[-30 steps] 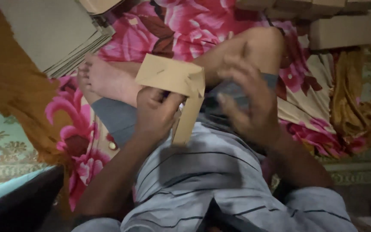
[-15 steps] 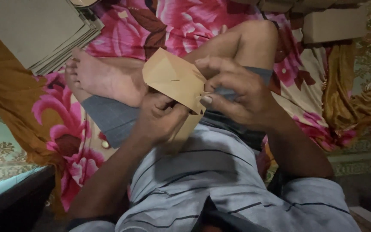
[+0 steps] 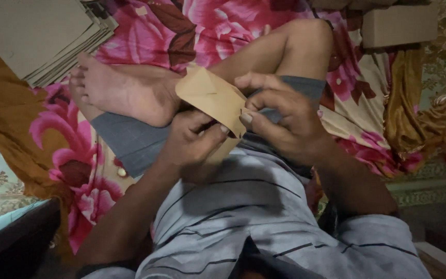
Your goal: Folding a flat cardboard sheet into a small rectangular box by hand.
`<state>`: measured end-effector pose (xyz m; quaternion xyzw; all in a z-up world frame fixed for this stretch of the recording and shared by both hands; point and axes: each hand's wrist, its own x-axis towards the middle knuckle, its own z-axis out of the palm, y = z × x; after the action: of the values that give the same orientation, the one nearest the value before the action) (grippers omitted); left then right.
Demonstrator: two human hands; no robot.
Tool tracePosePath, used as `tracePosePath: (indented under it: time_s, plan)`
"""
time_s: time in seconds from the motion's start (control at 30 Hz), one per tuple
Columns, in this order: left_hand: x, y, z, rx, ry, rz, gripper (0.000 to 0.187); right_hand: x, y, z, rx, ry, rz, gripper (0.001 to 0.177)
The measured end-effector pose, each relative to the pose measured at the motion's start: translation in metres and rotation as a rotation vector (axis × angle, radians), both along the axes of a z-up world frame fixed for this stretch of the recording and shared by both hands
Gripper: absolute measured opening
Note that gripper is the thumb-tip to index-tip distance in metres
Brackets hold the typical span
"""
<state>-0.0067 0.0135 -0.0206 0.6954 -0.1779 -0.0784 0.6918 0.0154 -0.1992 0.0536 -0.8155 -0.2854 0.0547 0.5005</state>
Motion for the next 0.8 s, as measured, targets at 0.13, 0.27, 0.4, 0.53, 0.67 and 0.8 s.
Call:
tracePosePath:
  time_s: [0.13, 0.27, 0.4, 0.53, 0.67, 0.8]
  plan:
    - [-0.001, -0.001, 0.004, -0.059, 0.144, 0.004, 0.023, -0.008, 0.006, -0.007, 0.054, 0.049, -0.140, 0.010]
    - [-0.001, -0.003, -0.007, -0.004, 0.135, 0.061, 0.015, -0.010, 0.009, -0.012, 0.065, -0.001, -0.177, 0.010]
    - [-0.004, -0.004, -0.017, 0.027, 0.078, 0.110, 0.010, -0.011, 0.007, -0.015, 0.072, 0.015, -0.161, 0.010]
    - [-0.001, -0.008, -0.002, 0.006, 0.197, 0.116, 0.007, -0.007, 0.004, -0.019, 0.077, 0.056, -0.175, 0.008]
    - [-0.004, -0.008, -0.015, -0.019, 0.225, 0.057, 0.017, 0.001, -0.005, -0.012, 0.024, 0.072, -0.046, 0.006]
    - [-0.003, -0.008, -0.012, 0.006, 0.239, 0.029, 0.018, 0.016, -0.015, -0.003, -0.036, 0.060, 0.106, 0.008]
